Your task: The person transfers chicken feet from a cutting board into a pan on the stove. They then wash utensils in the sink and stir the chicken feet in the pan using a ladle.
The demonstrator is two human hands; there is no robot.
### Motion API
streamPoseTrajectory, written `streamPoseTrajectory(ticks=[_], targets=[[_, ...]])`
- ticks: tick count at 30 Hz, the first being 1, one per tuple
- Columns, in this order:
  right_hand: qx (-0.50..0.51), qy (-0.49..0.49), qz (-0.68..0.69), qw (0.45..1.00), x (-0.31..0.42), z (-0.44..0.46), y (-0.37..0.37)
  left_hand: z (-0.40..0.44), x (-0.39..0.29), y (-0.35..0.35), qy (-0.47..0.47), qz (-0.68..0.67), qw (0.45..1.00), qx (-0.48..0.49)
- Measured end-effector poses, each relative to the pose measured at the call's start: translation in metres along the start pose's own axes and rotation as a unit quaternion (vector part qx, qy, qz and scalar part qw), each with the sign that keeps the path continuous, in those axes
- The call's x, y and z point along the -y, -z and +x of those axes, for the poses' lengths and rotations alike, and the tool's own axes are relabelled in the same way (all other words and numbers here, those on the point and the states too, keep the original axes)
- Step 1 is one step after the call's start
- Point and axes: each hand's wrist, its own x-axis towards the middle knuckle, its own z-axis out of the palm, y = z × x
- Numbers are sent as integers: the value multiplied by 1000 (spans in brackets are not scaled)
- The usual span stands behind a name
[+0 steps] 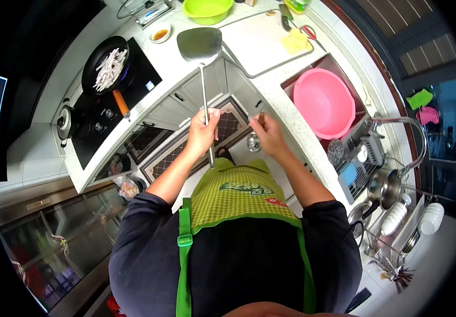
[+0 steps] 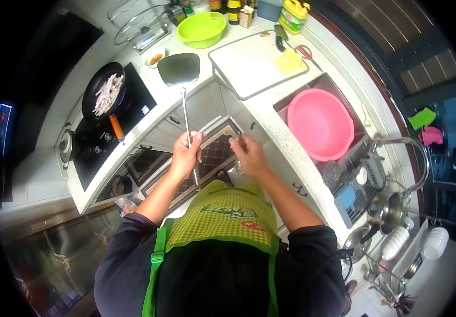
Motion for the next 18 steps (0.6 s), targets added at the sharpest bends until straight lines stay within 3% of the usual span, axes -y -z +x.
streamPoseTrajectory(ticks=[4, 11, 13, 17, 18], targets=[[128, -13, -76, 989, 8, 24, -36, 20, -6, 9, -5, -104, 994, -14], [237, 24, -80, 968, 25, 47, -61, 36, -16, 20, -78, -87, 993, -24], [253, 38, -29, 966, 15, 52, -61, 37, -18, 26, -32, -114, 993, 26], [268, 94, -91, 954, 39, 53, -51, 40, -28, 24, -43, -64, 991, 107], [247, 116, -29, 962, 31, 53, -51, 45, -26, 23, -60, -53, 987, 139]])
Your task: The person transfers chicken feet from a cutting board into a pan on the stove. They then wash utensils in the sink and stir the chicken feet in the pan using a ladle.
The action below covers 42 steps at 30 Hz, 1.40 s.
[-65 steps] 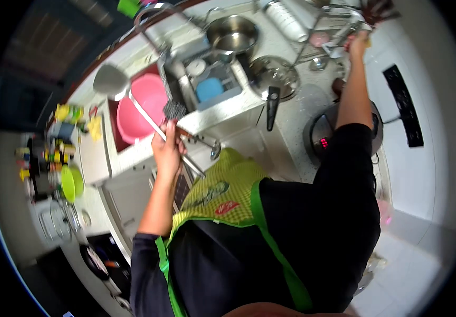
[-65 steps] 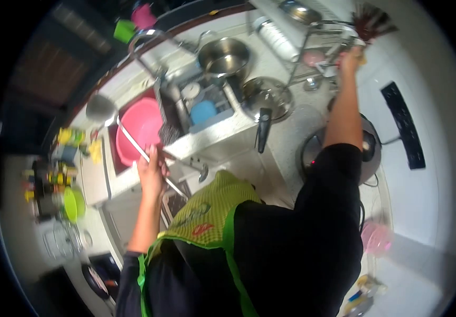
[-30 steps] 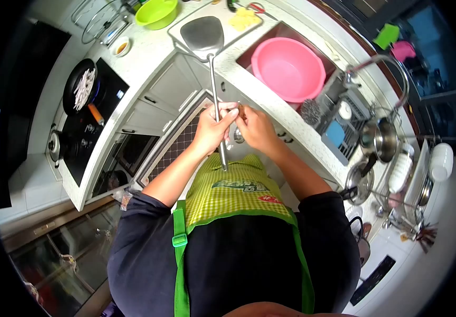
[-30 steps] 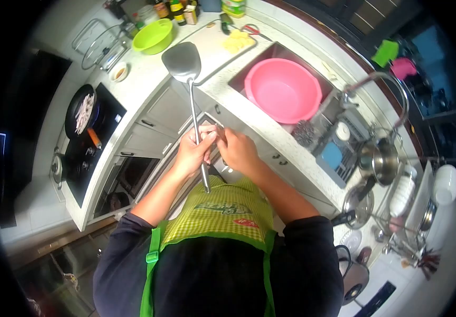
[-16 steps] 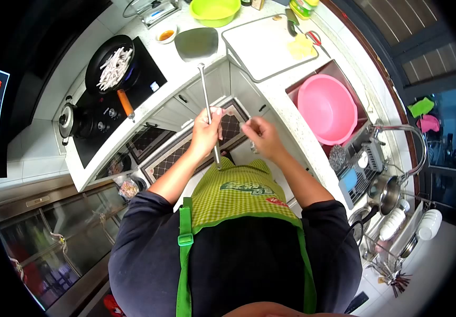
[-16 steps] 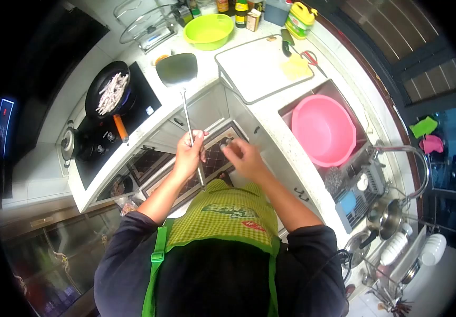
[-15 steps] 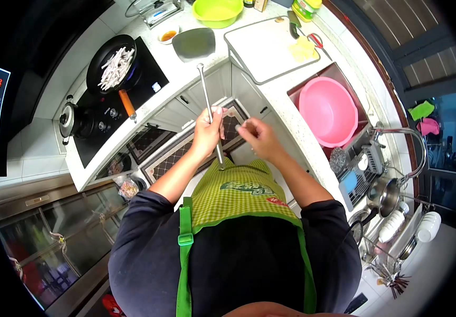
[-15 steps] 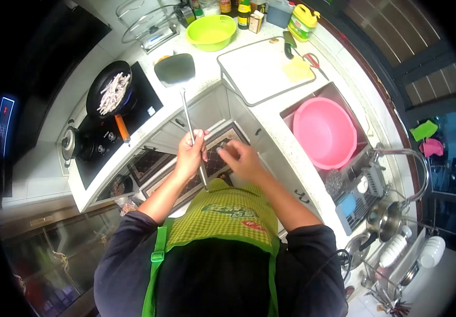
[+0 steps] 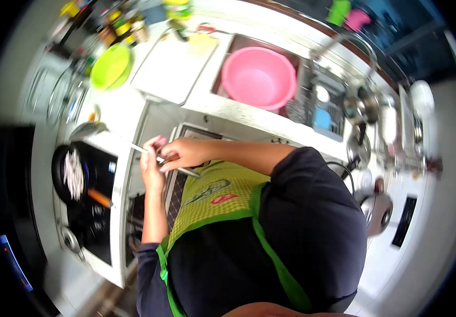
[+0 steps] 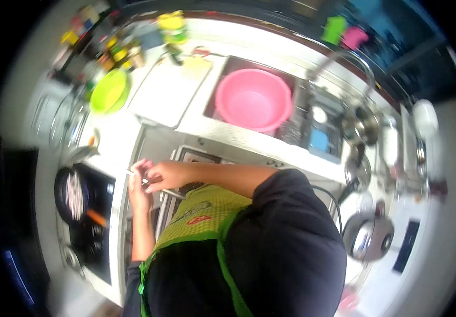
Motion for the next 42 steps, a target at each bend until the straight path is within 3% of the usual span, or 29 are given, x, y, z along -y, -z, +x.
streamPoseTrajectory(ticks=[3, 7, 9, 12, 17, 19, 20, 22, 24, 28, 37, 42], targets=[[-26, -23, -75, 997, 9, -19, 23, 14, 1, -21, 29, -16, 994, 106], [-138, -78, -125, 979, 4, -71, 42, 30, 9, -73, 53, -8, 973, 225], [-204, -48, -130, 969, 6, -106, 49, 33, 13, -105, 84, 18, 954, 286], [-299, -121, -179, 929, 17, -168, 55, 36, 27, -159, 111, 32, 911, 397], [-487, -143, -179, 843, 39, -261, 42, 21, 49, -250, 112, 86, 853, 503], [-596, -165, -171, 767, 38, -297, 33, 11, 54, -279, 103, 88, 836, 533], [-608, -167, -171, 757, 38, -315, 29, 4, 52, -291, 110, 99, 827, 542], [-711, -235, -120, 652, 36, -353, 19, -4, 61, -308, 120, 105, 811, 562], [-762, -300, -139, 557, 51, -395, 14, -8, 67, -320, 125, 115, 798, 578], [-792, -401, -172, 428, 18, -493, 16, -13, 76, -335, 135, 131, 788, 586], [-758, -455, -160, 438, -20, -623, 86, -17, 76, -333, 139, 153, 822, 531], [-721, -488, -225, 437, -46, -661, 128, -15, 77, -322, 153, 163, 847, 483]])
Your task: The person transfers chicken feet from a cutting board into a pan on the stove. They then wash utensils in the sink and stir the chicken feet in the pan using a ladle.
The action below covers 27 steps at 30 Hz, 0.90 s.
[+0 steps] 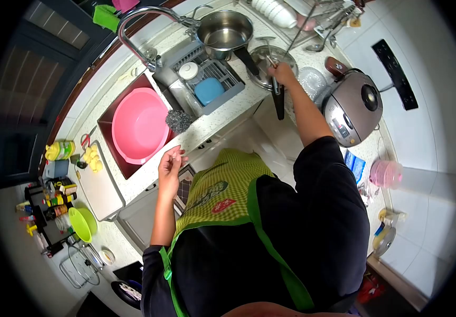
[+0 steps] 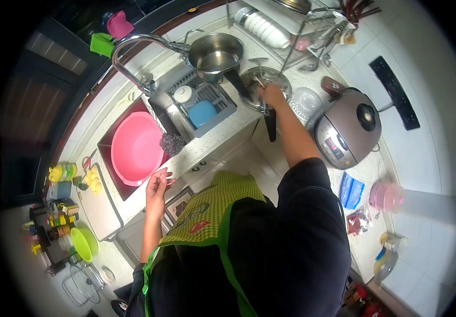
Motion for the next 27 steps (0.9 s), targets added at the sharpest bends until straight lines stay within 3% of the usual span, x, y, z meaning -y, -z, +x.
streamPoseTrajectory(ticks=[3, 8, 27], targets=[[-3, 22, -21, 1000, -21, 22, -9, -5, 3, 3, 6, -11, 1000, -23], [4, -26, -8, 1000, -28, 32, -4, -10, 3, 2, 5, -12, 999, -52], [2, -73, -91, 993, -54, 37, 6, -8, 1, -11, 8, -12, 998, -59]])
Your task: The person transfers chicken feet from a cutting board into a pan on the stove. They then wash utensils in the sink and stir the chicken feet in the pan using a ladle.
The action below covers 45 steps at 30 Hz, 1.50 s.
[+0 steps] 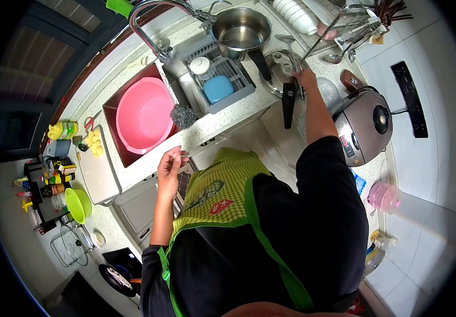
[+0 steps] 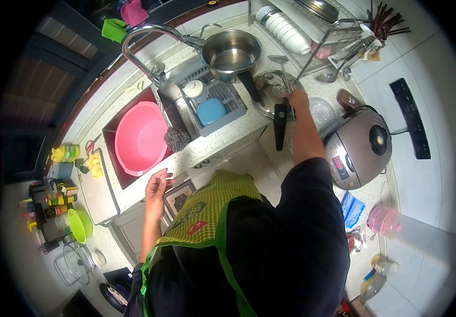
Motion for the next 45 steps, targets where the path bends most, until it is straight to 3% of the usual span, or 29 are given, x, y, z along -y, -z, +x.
streamPoseTrajectory(ticks=[5, 8, 10, 14, 16, 18, 19, 20, 22, 24, 26, 28, 30, 32, 37, 40, 42, 45], targets=[[-19, -11, -2, 1000, -6, 8, -5, -4, -2, -1, -8, 2, 1000, -7], [24, -47, 35, 998, 1, 8, -2, -7, -2, -1, 2, -7, 1000, -18], [-91, -97, 31, 991, 8, 4, -2, -8, -2, -1, -2, -4, 1000, -20], [-123, -80, 31, 989, 35, -4, 27, -9, 0, 0, -7, 12, 1000, -18], [-124, -25, 60, 990, 65, -18, 54, -9, 2, 1, -10, 3, 1000, -20], [-88, 66, 88, 990, 100, -38, 87, -9, 6, 0, -20, -9, 1000, -12], [-58, 106, 174, 977, 119, -51, 99, -11, 6, 1, -23, -15, 1000, -12], [-24, 144, 259, 955, 138, -65, 111, -12, 6, 0, -24, -22, 999, -36], [141, 106, 348, 921, 181, -101, 149, -17, 3, 0, -2, -39, 999, -26], [173, 211, 445, 853, 215, -131, 159, -24, 9, 4, -11, -56, 997, -51], [117, 301, 425, 846, 236, -136, 153, -30, 18, 6, -27, -85, 994, -57], [76, 345, 339, 872, 256, -146, 147, -44, 24, 9, -30, -98, 990, -101], [168, 291, 319, 886, 290, -167, 125, -65, 35, 33, -11, -103, 983, -150], [217, 374, 309, 847, 318, -181, 105, -87, 37, 38, -5, -127, 973, -190], [331, 368, 317, 809, 380, -234, 49, -137, 57, 55, -33, -145, 946, -287], [412, 368, 377, 744, 406, -280, 28, -171, 73, 60, -37, -160, 927, -337], [425, 445, 276, 738, 422, -298, 3, -193, 74, 65, -72, -158, 912, -373], [405, 503, 238, 725, 442, -355, -6, -219, 83, 67, -87, -201, 881, -419]])
